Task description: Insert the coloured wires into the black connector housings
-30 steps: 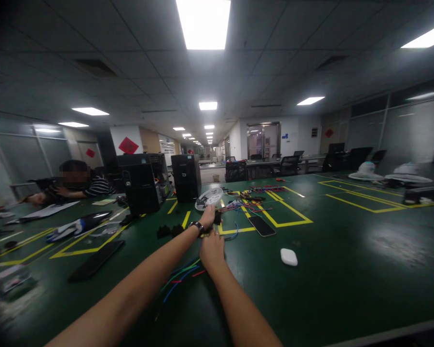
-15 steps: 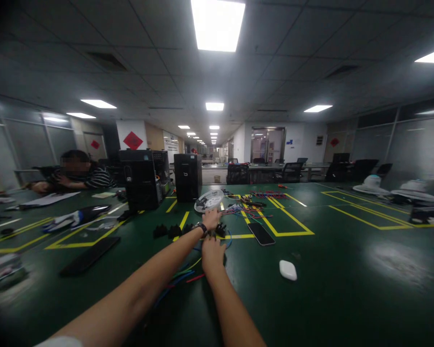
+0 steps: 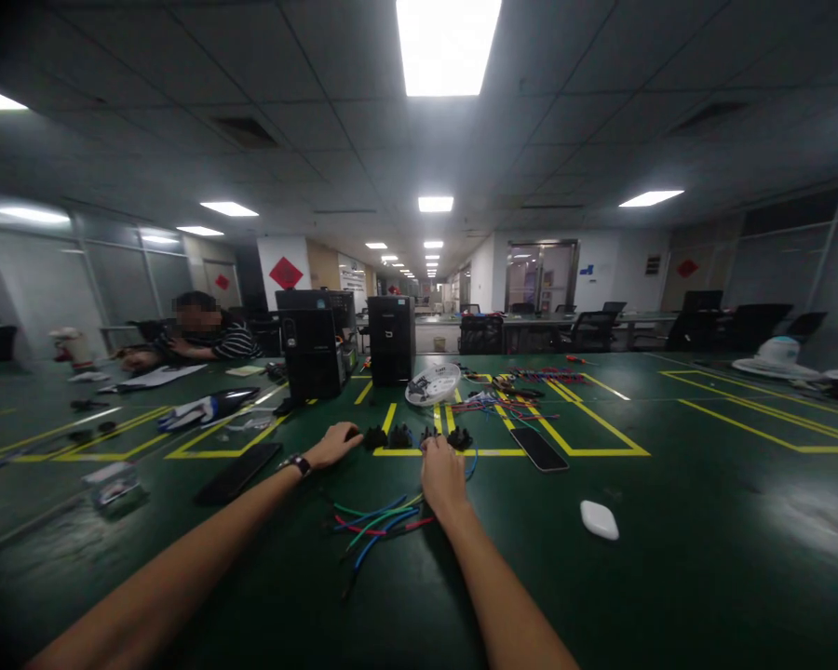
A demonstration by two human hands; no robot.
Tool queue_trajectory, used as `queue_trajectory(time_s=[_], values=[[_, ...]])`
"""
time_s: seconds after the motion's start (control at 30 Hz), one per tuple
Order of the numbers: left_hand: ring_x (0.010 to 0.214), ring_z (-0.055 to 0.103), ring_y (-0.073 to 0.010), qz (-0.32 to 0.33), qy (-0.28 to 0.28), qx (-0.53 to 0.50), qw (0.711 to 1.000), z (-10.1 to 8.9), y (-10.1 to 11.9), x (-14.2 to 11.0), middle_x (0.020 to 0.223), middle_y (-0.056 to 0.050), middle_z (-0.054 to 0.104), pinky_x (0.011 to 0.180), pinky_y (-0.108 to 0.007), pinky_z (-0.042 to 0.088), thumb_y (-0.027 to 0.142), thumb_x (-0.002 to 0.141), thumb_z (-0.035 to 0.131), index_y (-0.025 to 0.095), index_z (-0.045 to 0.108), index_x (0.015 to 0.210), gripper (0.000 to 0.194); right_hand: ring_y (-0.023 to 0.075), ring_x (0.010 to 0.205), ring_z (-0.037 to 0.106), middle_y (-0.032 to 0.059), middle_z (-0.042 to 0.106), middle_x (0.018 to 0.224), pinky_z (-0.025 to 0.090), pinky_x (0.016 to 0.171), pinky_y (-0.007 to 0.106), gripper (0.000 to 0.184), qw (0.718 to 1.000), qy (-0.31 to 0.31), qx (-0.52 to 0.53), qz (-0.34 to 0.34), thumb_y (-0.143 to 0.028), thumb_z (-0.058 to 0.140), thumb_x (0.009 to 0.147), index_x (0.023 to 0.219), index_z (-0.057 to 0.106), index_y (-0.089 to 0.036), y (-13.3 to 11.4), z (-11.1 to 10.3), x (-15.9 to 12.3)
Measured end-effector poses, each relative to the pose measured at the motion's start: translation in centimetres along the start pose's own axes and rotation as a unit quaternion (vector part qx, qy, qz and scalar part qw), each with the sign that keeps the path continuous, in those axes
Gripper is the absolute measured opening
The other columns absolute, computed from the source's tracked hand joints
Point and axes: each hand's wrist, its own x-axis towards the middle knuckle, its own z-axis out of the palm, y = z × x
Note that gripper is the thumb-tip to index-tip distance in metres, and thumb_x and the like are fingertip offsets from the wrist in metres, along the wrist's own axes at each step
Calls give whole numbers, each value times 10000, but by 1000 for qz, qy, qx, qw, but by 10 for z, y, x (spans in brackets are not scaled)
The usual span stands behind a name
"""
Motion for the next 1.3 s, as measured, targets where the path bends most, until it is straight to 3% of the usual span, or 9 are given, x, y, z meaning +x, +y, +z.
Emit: queue_trajectory(time_s=[0.07,0.2,0.37,0.5,0.7,0.87,1.13,1.3], values=[[1091,537,-255,38,2,-18,999,5,-2,-9,1139,-121,609,955,-358,394,310,770,591,171,594,1031,296,203,916,615,75,622,1019,424,778,292,219,1000,9,14,-18,-190,429,933,1019,629,-202,3,0,0],[1077,540,-243,67,25,-66,995,13,11,-27,1126,-110,601,962,-366,394,191,742,594,169,556,1096,357,180,892,633,85,629,1027,447,795,262,222,997,17,45,-58,-176,426,925,1006,633,-177,8,-4,0],[1068,550,-258,71,39,-124,989,16,24,-57,1105,-83,609,926,-389,426,252,670,701,205,528,1167,528,184,954,634,95,663,1025,451,871,272,242,990,16,88,-112,-181,414,924,1032,628,-149,-1,-6,-1],[982,571,-241,65,57,-156,984,8,21,-75,1053,-84,595,902,-370,453,274,580,771,174,579,1133,594,206,891,661,75,707,949,478,821,304,262,982,3,105,-154,-204,418,919,1060,635,-165,-18,-7,-8],[1025,561,-223,14,157,-281,947,0,24,-84,1105,-110,564,951,-363,433,264,635,745,131,597,1152,554,212,920,660,82,708,997,482,836,318,262,972,-12,125,-201,-230,437,913,1061,643,-164,-32,-8,-15],[1096,537,-242,57,132,-308,940,5,33,-77,1140,-109,577,1019,-382,383,221,603,761,140,626,1108,529,214,930,661,94,711,1008,482,848,324,272,968,-13,144,-205,-228,434,912,1058,652,-157,-34,-4,-17],[1058,560,-226,85,69,-336,936,4,30,-76,1113,-79,607,982,-365,410,207,638,738,166,568,1138,529,202,868,661,68,713,952,475,800,297,296,972,-95,122,-176,-236,413,917,1086,650,-178,-41,3,-21],[1081,532,-228,90,90,-327,936,5,31,-75,1142,-86,552,985,-356,400,180,602,753,164,534,1148,589,203,842,663,71,715,911,472,763,287,294,971,-102,126,-177,-234,404,915,1058,653,-170,-43,5,-22]])
